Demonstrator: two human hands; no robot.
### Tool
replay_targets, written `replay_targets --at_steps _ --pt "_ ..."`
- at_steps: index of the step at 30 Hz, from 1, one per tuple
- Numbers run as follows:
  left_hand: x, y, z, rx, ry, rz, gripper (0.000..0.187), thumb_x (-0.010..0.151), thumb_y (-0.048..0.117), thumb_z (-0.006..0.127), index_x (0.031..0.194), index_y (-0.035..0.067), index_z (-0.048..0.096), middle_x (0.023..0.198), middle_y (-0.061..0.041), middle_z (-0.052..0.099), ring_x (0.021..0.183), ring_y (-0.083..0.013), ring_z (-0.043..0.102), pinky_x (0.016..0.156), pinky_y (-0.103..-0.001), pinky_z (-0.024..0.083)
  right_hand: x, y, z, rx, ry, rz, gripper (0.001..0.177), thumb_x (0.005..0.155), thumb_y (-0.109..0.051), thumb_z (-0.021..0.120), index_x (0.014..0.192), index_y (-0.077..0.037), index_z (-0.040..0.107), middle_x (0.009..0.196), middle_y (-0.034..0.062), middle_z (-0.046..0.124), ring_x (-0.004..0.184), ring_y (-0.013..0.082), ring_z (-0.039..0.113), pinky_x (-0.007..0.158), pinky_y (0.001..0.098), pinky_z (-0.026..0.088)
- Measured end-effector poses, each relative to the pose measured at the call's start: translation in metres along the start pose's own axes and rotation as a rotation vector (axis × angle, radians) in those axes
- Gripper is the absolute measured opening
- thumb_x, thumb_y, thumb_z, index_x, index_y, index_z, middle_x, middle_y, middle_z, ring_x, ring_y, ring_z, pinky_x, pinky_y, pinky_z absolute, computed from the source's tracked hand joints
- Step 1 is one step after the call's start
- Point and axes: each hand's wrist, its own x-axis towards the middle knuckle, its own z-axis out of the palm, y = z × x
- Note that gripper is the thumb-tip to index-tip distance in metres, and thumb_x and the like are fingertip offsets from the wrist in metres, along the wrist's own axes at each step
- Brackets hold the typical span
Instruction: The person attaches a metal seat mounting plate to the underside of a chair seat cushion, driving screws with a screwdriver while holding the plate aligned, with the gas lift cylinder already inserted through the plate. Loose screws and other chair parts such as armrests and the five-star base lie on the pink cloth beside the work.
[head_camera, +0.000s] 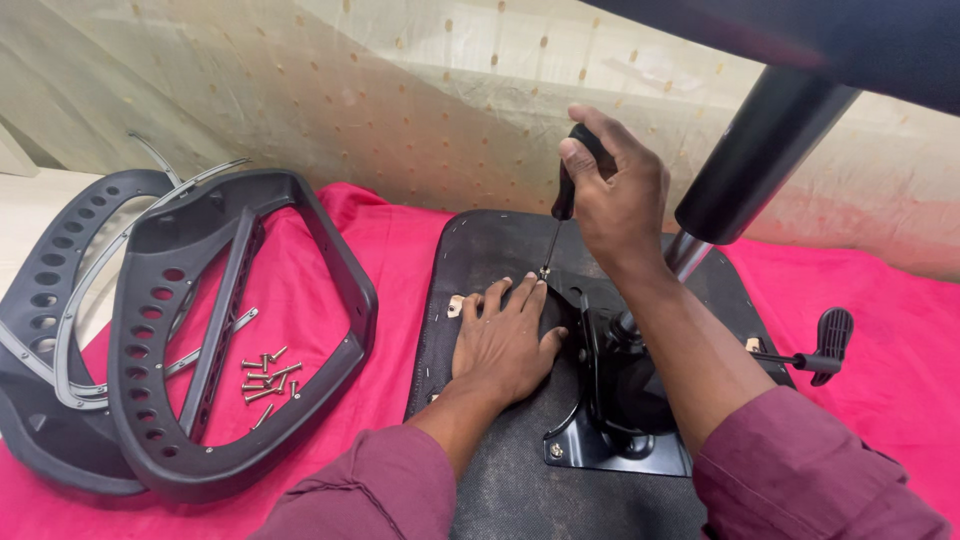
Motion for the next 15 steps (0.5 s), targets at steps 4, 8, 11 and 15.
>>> replay_targets --at_steps 4,8,11,15 --pt "0.0002 0.0004 0.0004 -0.004 0.041 0.006 0.076 0.095 0.048 0.052 0.157 0.01 0.028 0.165 -0.004 0.025 0.147 -0.0272 0.025 0.116 -0.052 0.019 0.0012 0.0014 0.0018 -0.015 0.08 -0.053 0.022 0.098 -0.013 0.079 0.118 -0.006 0.073 0.088 0.0044 0.058 0.068 0.0068 0.058 0.055 0.0248 0.05" --pt "0.0 0.0013 0.0001 0.026 0.004 0.002 0.074 0.097 0.048 0.049 0.157 0.011 0.028 0.165 -0.002 0.026 0.149 -0.0272 0.023 0.117 -0.052 0.019 0.0016 0.0067 0.0016 0.045 0.054 0.025 0.024 0.105 -0.014 0.068 0.128 -0.009 0.072 0.084 0.0014 0.065 0.071 0.0058 0.059 0.063 0.0243 0.049" --pt "0.0002 0.0021 -0.0015 0.02 -0.01 -0.002 0.073 0.097 0.048 0.049 0.157 0.011 0.028 0.165 -0.002 0.026 0.15 -0.0274 0.022 0.117 -0.052 0.018 0.0041 0.0072 0.0019 0.134 0.013 -0.09 0.03 0.105 -0.012 0.058 0.133 -0.008 0.067 0.104 -0.001 0.069 0.091 0.0037 0.063 0.078 0.0233 0.051" --pt "-0.0008 0.0015 -0.0026 0.01 -0.014 -0.002 0.073 0.097 0.048 0.049 0.157 0.012 0.028 0.165 -0.002 0.027 0.15 -0.028 0.022 0.118 -0.053 0.018 0.001 0.0056 0.0017 0.024 -0.021 -0.055 0.029 0.103 -0.019 0.067 0.132 -0.01 0.069 0.093 -0.0004 0.069 0.075 0.0043 0.063 0.065 0.0228 0.054"
